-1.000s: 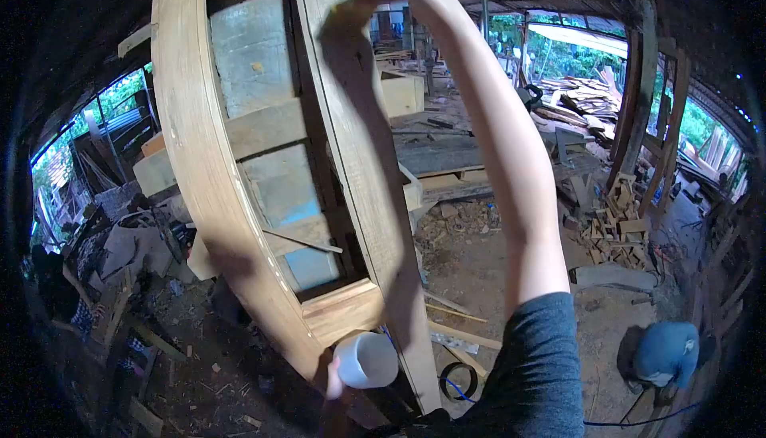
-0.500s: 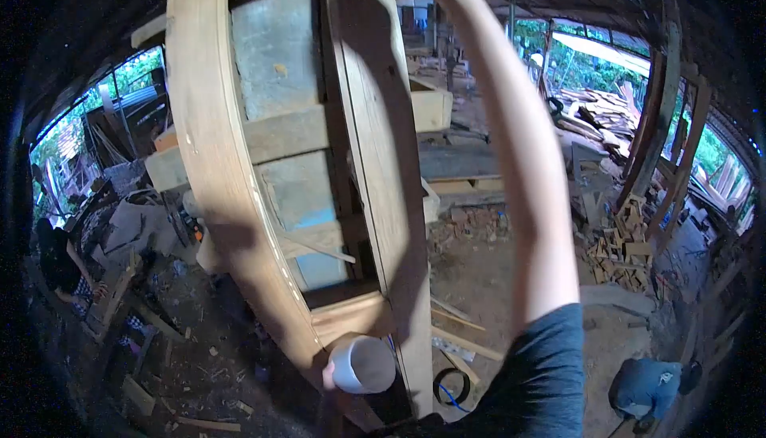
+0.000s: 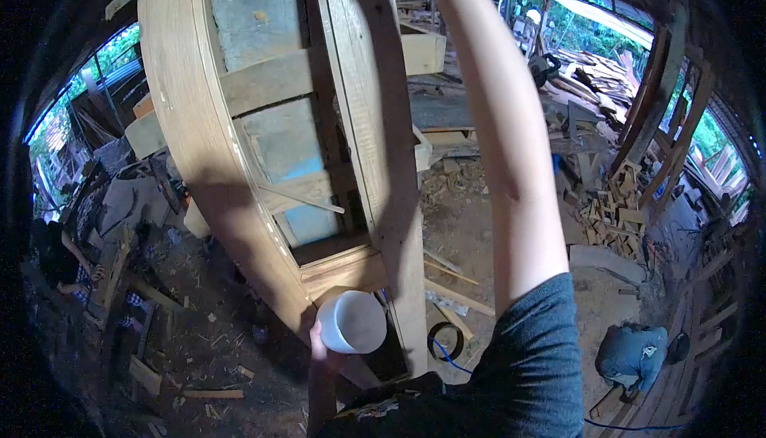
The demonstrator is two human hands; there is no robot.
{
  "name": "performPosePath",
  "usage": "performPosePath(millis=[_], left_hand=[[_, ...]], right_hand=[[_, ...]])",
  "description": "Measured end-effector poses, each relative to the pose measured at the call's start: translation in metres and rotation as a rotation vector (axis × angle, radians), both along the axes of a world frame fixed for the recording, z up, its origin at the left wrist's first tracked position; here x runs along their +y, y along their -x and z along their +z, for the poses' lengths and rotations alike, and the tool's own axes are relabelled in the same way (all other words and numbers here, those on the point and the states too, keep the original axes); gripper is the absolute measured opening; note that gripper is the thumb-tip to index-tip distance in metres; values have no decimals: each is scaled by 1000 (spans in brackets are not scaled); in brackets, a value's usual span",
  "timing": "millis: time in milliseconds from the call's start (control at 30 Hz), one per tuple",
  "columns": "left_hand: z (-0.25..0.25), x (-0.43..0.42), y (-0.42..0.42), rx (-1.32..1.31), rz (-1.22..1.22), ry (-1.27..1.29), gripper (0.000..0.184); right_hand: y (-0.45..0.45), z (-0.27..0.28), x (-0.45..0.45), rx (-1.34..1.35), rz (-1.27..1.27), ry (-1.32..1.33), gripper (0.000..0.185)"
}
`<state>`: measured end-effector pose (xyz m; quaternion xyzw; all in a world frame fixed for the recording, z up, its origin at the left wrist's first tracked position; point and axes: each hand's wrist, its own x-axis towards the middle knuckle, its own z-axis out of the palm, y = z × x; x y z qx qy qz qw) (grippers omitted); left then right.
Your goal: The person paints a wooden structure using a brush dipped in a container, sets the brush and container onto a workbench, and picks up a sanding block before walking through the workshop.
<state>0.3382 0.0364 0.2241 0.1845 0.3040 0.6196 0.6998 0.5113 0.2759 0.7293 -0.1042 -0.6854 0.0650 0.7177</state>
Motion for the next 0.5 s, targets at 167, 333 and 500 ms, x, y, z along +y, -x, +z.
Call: performPosePath(millis=[167, 333, 500], left_hand=[[15, -9, -2, 100, 56, 7, 59], [11, -8, 2, -46, -39, 113, 63], [24, 2, -6, 28, -126, -93, 60]], right_hand=[[-11, -101, -41, -108, -115, -310, 23], [-38, -242, -125, -378, -318, 165, 22], [-41, -242, -136, -292, -112, 563, 24]])
